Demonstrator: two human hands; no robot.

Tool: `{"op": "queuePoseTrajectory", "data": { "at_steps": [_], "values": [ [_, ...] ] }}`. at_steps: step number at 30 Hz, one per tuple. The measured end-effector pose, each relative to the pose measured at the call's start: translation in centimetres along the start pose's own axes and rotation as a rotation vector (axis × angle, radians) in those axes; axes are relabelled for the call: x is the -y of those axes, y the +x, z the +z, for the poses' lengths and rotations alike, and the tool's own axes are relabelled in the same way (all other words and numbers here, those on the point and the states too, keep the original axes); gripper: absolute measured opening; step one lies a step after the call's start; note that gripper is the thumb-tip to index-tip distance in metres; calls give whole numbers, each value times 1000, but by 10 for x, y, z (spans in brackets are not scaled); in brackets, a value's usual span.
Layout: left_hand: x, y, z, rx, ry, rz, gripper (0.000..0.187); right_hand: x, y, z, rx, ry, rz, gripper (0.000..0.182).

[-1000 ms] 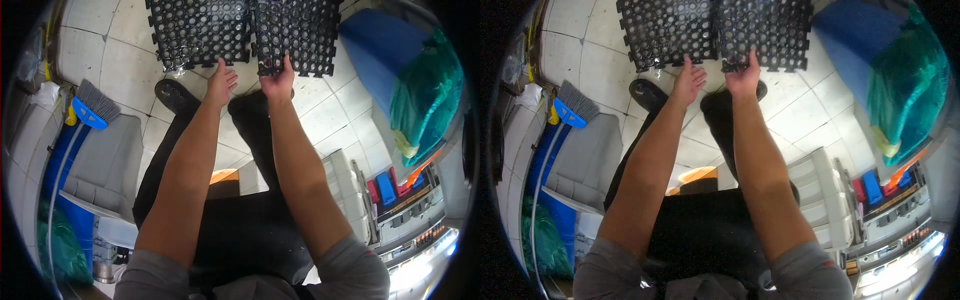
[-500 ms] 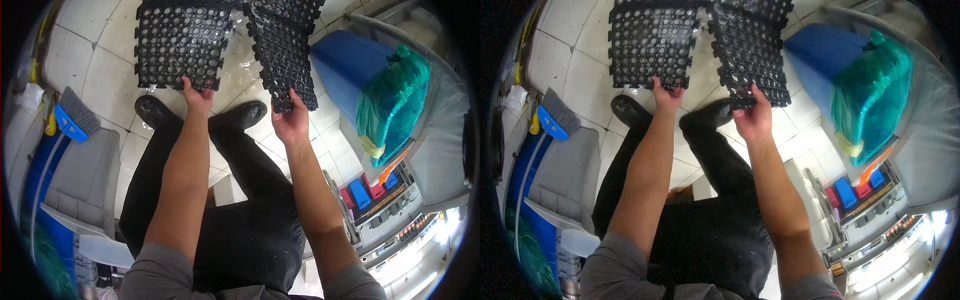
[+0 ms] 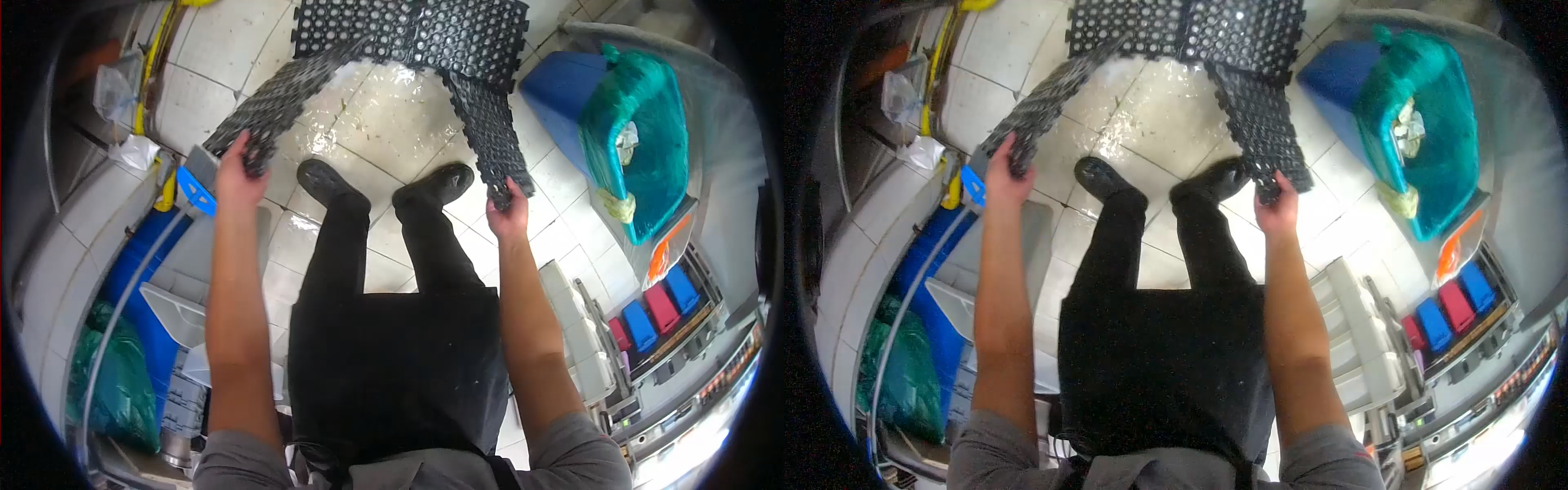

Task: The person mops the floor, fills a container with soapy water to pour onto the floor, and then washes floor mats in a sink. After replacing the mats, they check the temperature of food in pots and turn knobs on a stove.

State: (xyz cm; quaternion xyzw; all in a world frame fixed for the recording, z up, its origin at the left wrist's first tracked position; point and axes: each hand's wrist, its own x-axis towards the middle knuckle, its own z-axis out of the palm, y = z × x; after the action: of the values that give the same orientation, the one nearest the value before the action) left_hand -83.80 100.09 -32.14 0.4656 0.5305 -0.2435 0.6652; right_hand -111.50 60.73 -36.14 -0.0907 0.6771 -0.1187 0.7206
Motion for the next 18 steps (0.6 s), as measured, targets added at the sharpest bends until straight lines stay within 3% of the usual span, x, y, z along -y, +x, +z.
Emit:
{"op": "queuePoseTrajectory", "data": {
  "at_steps": [4,6,7,9,10,12,14,16,17,18],
  "values": [
    [-68,-15,-55,149,100,28,9,41,-23,-34,37,-104,-53,17],
    [-92,-42,-65,-59,276,215,15,53,-32,-73,9,-152,-78,16],
    [-102,-48,-72,-48,282,220,15,59,-31,-93,7,-233,-103,16],
    [-116,-49,-96,-373,665,297,24,65,-59,-106,7,-308,-133,16],
    [-117,-39,-114,-364,657,311,24,66,-79,-99,-53,-397,-161,17],
    [-119,-29,-129,-272,1069,681,26,58,-107,-84,-178,-544,-233,17],
    [-104,-48,-99,-373,1519,816,26,45,-97,-87,-228,-635,-318,15],
    [-65,-26,-85,-286,1962,922,27,13,-95,-50,-312,-957,-370,21],
    [-37,4,-81,-74,1665,823,24,-13,-73,-37,-297,-1144,-378,25],
    [6,1,-51,-213,1648,1104,18,-48,-47,-29,-270,-1354,-509,30]
  ]
}}
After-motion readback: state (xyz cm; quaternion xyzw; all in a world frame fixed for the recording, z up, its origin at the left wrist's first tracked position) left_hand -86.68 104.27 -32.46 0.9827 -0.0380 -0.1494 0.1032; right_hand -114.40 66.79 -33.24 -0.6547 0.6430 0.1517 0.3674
